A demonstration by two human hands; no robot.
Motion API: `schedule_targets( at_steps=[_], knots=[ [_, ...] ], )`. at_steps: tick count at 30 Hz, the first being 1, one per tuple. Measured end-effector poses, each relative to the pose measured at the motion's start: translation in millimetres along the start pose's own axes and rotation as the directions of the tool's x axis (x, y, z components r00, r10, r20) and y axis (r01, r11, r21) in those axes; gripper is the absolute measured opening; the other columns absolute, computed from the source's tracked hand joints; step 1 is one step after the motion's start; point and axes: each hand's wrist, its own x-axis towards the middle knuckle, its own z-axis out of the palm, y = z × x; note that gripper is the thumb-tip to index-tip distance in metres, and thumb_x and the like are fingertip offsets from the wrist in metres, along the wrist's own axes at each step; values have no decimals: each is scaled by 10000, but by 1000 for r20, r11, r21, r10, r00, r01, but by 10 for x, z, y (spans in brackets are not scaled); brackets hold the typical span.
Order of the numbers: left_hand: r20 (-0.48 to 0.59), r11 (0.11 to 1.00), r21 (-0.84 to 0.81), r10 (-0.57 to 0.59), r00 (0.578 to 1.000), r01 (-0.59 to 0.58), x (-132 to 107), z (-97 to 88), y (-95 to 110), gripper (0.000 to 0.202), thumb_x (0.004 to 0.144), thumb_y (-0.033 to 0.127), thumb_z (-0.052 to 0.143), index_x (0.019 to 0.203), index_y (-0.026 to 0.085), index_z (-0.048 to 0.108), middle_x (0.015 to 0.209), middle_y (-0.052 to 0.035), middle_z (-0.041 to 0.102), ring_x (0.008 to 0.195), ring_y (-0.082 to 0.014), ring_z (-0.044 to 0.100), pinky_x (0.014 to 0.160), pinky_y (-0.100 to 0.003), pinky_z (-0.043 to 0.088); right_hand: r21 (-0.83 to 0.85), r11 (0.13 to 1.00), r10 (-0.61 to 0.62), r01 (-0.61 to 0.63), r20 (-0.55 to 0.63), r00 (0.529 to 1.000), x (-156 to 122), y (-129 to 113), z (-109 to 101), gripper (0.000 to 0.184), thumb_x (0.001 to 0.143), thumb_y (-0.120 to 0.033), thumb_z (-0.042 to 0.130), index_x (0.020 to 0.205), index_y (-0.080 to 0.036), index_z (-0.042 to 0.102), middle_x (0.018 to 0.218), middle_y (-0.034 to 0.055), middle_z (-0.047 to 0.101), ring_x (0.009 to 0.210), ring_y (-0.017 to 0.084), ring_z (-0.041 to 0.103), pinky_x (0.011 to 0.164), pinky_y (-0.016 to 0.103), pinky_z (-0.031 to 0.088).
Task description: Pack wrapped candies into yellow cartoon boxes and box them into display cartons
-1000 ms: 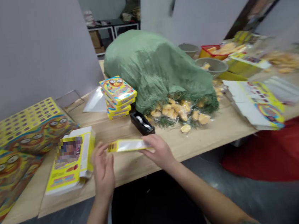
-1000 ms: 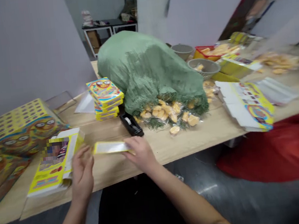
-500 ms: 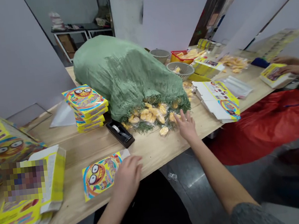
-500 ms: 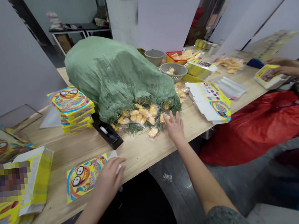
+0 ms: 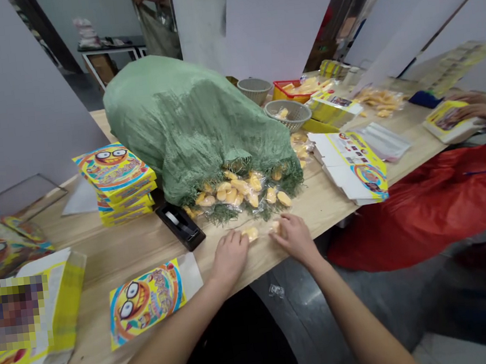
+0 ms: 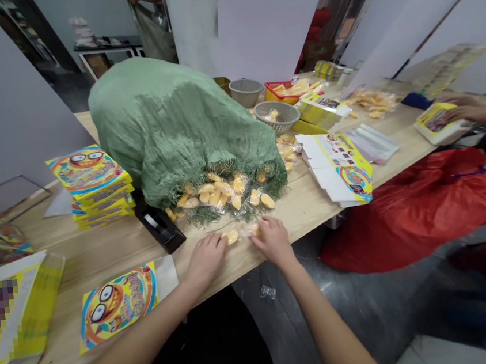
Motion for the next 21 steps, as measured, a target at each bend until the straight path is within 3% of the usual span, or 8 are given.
schedule_targets(
  at_steps=[3,6,8,11,15,18,20,21],
  knots=[
    [32,998,55,7,999,-8,-323,-184,-166,278,898,74,451,1125,173,577,1233,-136,587,1245,-279,489,1019,-464,399,181,983,-33,19,75,997,290,63,-39,443,829,-464,564,1184,-204,619,1237,119,611,1166,271,525,989,419,411],
    [55,997,71,11,998,-14,-546,-337,-313,383,828,34,518,1163,207,581,1318,-131,544,1324,-312,419,1051,-505,368,229,956,207,-185,-78,975,622,159,-37,456,841,-407,525,1187,-120,603,1241,201,585,1194,317,486,1019,486,351],
    [37,1000,4,7,999,-8,-624,-390,-368,407,786,78,599,1172,207,584,1332,-136,535,1322,-326,420,1043,-505,388,238,937,289,-254,-126,949,769,222,-36,484,806,-394,557,1163,-70,603,1189,251,592,1163,364,488,996,543,334],
    [-63,982,-190,-1,998,-11,-632,-419,-363,356,818,181,619,1171,212,584,1284,-119,568,1244,-284,501,1030,-478,423,312,907,342,-283,-155,927,802,250,-89,426,815,-431,531,1055,-98,646,1046,207,658,1045,331,556,949,511,385],
    [-166,841,-540,-73,983,-29,-386,-449,-198,332,911,279,521,1239,226,524,1256,-107,581,1168,-228,552,1014,-444,448,484,839,378,-249,-188,906,630,71,-273,492,898,-509,393,1135,-127,593,1103,154,665,1010,255,606,882,414,472],
    [-173,721,-690,-83,981,-61,-12,-440,-30,589,858,325,599,1389,224,365,1401,-144,461,1267,-258,477,1044,-467,422,794,565,382,-224,-11,924,477,-245,-446,454,854,-531,524,1109,-163,598,1059,112,694,980,241,644,865,406,506],
    [-169,729,-678,-29,985,-95,255,-386,57,721,814,247,623,1443,200,275,1479,-158,362,1363,-267,365,1106,-467,354,898,355,316,-260,146,938,387,-494,-589,421,851,-513,553,1109,-182,597,995,102,709,940,257,665,836,450,527],
    [-154,762,-640,-1,988,-99,373,-343,88,726,807,194,598,1450,182,261,1500,-160,329,1396,-260,313,1134,-456,315,902,354,287,-248,147,947,355,-606,-678,403,867,-501,537,1117,-190,596,975,100,710,933,266,669,821,470,534]
  ],
)
